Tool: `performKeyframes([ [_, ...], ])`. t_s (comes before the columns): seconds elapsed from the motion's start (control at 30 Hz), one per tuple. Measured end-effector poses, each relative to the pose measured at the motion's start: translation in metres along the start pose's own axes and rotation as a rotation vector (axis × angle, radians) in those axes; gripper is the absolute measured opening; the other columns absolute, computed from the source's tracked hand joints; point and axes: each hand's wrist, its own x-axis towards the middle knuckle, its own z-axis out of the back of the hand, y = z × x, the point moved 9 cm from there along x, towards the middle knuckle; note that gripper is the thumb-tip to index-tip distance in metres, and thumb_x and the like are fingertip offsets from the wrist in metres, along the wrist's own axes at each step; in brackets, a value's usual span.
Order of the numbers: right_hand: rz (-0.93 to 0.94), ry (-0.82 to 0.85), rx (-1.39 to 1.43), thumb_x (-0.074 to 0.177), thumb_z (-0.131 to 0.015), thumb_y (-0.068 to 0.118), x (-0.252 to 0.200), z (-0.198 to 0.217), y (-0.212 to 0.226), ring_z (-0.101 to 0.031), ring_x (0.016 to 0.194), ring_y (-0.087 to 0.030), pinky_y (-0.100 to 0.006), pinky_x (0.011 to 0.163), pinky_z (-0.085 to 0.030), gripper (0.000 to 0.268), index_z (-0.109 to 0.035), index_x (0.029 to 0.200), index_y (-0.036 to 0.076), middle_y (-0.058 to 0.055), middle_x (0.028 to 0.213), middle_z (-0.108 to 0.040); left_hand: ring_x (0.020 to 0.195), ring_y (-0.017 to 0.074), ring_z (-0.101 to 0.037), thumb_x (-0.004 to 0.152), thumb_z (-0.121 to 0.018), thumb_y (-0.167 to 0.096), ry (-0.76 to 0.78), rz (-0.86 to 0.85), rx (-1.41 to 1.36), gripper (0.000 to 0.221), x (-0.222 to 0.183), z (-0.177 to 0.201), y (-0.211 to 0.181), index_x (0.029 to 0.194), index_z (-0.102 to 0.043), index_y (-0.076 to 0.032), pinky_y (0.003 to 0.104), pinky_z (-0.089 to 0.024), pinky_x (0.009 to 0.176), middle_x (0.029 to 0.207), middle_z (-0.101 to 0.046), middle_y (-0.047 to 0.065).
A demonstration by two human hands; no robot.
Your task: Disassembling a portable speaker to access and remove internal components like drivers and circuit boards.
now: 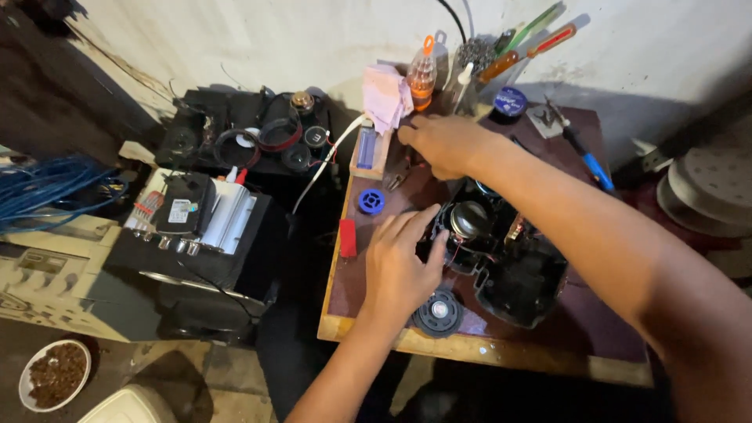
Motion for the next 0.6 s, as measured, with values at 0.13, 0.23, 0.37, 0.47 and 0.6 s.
performKeyframes([
  [0.13,-0.017,0.022,-0.025,0.074,-0.070,0.000,-0.014,0.009,0.006,-0.066,0.112,-0.042,-0.056,0.084,-0.059,0.072,-0.051,0.143,0.008,-0.021,0.132,-0.060,0.078,0.0292,-0.069,0.082,-0.078,-0.009,0.002,0.007,-0.050,0.033,0.001,0.001,0.000,0.115,-0.076,-0.007,0.037,-0.055,0.068,0.091,-0.074,0.010],
  [0.23,0.044,-0.090,-0.076,0.068,-0.076,0.003,-0.031,0.029,0.009,-0.069,0.103,-0.045,-0.056,0.080,-0.061,0.064,-0.057,0.129,0.002,-0.022,0.119,-0.065,0.080,0.0305,-0.069,0.077,-0.078,-0.008,-0.002,-0.004,-0.053,0.038,-0.001,0.001,-0.001,0.114,-0.076,-0.006,0.039,-0.056,0.072,0.092,-0.072,0.011],
  [0.37,0.038,-0.128,-0.191,0.076,-0.071,0.006,-0.064,0.059,0.004,-0.072,0.089,-0.032,-0.040,0.057,-0.066,0.054,-0.053,0.127,0.003,-0.016,0.109,-0.065,0.099,0.0316,-0.067,0.085,-0.070,-0.018,0.121,0.052,-0.052,0.041,-0.002,-0.008,0.001,0.123,-0.068,-0.002,0.044,-0.055,0.092,0.111,-0.071,0.011],
  [0.47,0.016,-0.245,-0.171,0.073,-0.068,0.017,-0.096,0.084,0.001,-0.070,0.083,-0.040,-0.049,0.050,-0.060,0.056,-0.052,0.124,0.001,-0.017,0.104,-0.062,0.102,0.0332,-0.067,0.086,-0.072,-0.022,0.134,0.057,-0.047,0.044,-0.003,-0.010,0.002,0.123,-0.067,0.000,0.047,-0.051,0.099,0.112,-0.071,0.012],
  [0.6,-0.178,-0.228,0.416,0.069,-0.081,0.024,-0.143,0.097,-0.023,-0.063,0.124,-0.039,-0.051,0.091,-0.052,0.082,-0.053,0.144,0.010,-0.028,0.130,-0.065,0.103,0.0339,-0.066,0.087,-0.073,-0.022,0.132,0.041,-0.043,0.042,-0.005,-0.011,0.003,0.120,-0.066,0.002,0.048,-0.049,0.102,0.111,-0.068,0.013],
])
